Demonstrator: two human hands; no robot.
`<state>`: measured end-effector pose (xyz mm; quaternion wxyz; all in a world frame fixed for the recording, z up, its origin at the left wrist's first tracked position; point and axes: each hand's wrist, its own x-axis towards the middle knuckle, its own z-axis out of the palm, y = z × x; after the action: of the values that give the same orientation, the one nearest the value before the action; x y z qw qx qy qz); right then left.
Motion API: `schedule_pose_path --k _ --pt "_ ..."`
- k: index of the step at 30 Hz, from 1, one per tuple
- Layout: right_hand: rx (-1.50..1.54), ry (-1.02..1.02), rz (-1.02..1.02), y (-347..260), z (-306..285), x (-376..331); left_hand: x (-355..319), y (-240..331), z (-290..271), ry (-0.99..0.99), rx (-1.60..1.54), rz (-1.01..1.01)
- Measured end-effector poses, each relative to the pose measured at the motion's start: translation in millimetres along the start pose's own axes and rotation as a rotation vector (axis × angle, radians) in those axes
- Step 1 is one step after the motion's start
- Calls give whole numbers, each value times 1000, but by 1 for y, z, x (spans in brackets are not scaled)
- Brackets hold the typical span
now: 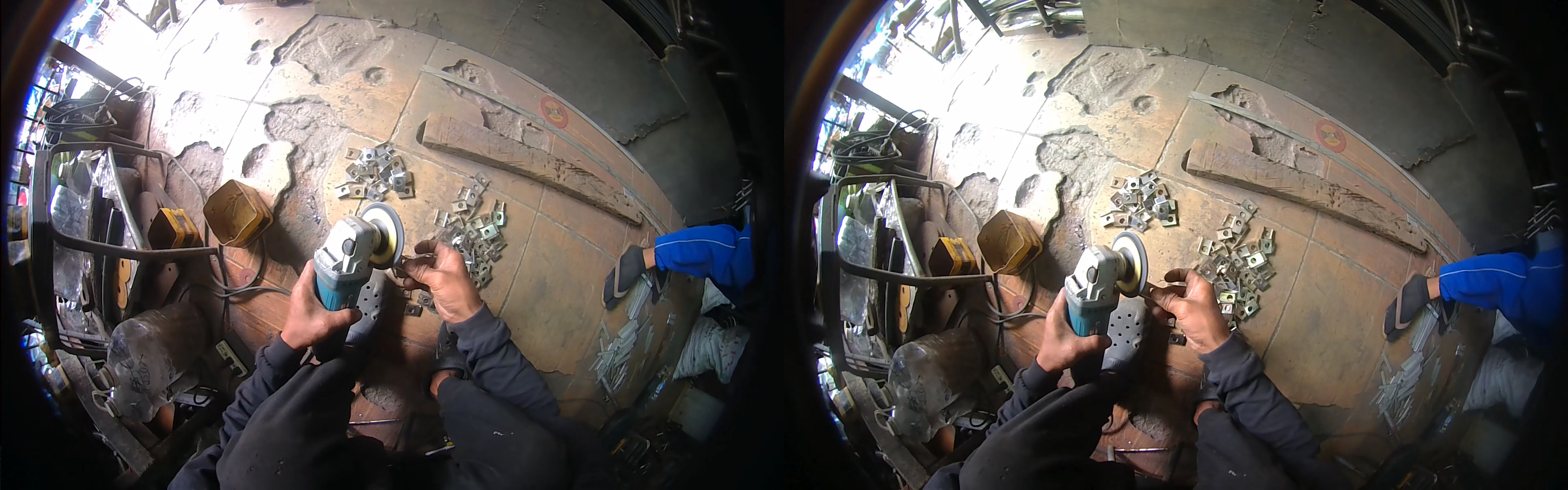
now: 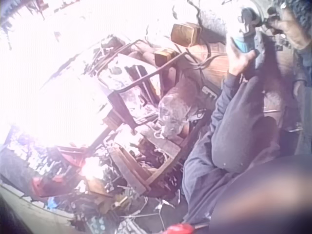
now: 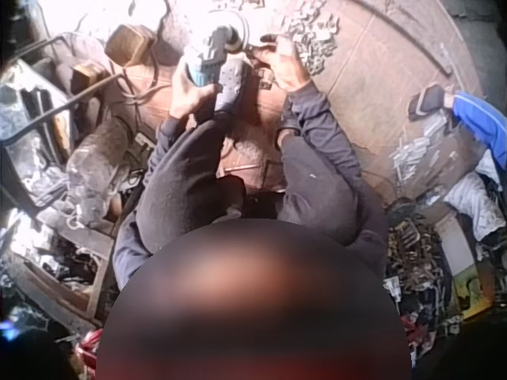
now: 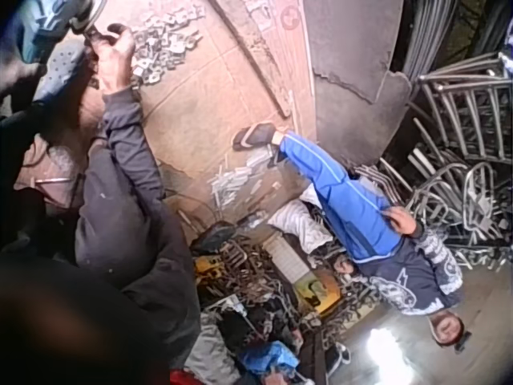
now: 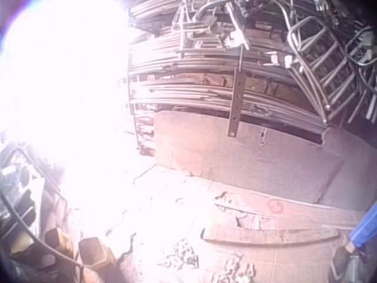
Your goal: The person sits on the floor and uses an angle grinder to smooth the edges of small metal brackets. They pick up each bracket, grind its edges, and place it back on the floor. Another person walks through the scene briefly.
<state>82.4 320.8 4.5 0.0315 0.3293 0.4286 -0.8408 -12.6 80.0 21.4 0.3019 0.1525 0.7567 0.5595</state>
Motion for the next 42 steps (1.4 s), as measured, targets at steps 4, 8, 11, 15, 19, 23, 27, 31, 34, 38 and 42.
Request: schedule_pose_path --k 4,8,11,15,19,23,27,31,34,38,42 --pt "-140 -22 -47 -1 2 -5 4 0 1 22 13 31" --pt "-313 -16 -196 1 8 -6 6 -4 1 52 48 10" --pt "-555 61 -371 1 12 -8 6 -6 0 70 -15 -2" --pt "-800 159 -580 0 16 -13 4 -3 -5 30 -61 -4" --pt "-892 129 -777 3 19 -14 3 1 -6 20 -39 -34" --pt "-975 153 -908 5 15 -11 4 1 -4 43 -20 -26" --pt "-879 163 -808 5 15 -10 2 2 -8 23 -59 -21" --pt "-622 121 -567 10 14 -10 2 1 -6 24 -44 -44" --pt "-483 48 -303 19 -2 -1 3 -5 -4 63 -27 -35" --pt "-705 23 -277 56 -17 25 2 -11 -9 118 -72 -87" --pt "-891 -66 -249 101 -10 30 -3 -13 -13 159 -70 -114"
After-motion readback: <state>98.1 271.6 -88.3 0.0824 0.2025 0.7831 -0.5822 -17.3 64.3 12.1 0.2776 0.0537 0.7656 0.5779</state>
